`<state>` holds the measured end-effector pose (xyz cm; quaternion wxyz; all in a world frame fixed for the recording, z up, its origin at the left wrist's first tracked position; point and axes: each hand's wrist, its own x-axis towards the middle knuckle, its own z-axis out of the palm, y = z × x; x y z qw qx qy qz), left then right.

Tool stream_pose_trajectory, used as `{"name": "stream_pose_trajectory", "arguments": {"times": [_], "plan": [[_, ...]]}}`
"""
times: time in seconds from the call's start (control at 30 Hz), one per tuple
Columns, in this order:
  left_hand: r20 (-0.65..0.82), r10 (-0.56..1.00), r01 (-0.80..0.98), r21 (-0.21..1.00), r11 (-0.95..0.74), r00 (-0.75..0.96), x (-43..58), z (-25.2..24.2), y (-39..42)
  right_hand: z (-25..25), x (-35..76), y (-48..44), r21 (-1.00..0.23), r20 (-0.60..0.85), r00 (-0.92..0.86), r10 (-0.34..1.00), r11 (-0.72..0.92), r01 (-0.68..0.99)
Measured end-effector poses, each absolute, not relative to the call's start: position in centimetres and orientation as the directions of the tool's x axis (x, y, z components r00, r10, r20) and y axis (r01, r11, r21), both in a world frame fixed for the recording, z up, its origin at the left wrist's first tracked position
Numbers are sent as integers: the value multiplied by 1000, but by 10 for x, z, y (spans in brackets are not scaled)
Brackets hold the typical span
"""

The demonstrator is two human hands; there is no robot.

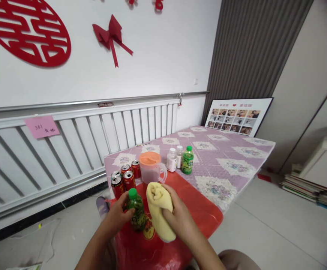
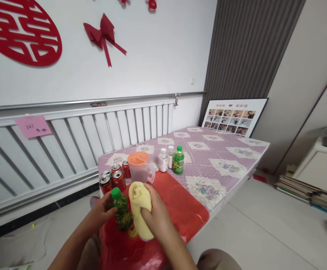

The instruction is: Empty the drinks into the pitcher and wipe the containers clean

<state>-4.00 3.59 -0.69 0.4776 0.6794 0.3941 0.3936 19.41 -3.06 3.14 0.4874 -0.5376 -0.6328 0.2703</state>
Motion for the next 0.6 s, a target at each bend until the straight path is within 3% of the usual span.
{"name": "stream_pose_trajectory", "arguments": {"times": [0.1,0.2,0.27,0.4,0.6], "plan": [[150,914,165,960,-226,376,-38,-4,35,43,186,-18,-988,151,29,988,151,10],[131,909,159,965,-209,396,-37,-3,36,37,174,3,-960,31,-130,991,-7,-280],[118,906,139,972,-189,406,-36,-3,36,23,170,21,-966,0,-175,985,-45,-255],[95,926,107,984,-143,366,-34,0,34,-12,180,54,-999,-28,-230,973,-22,31],[29,948,147,986,-79,318,-31,5,27,-42,200,73,-969,-10,-270,963,57,241]]}}
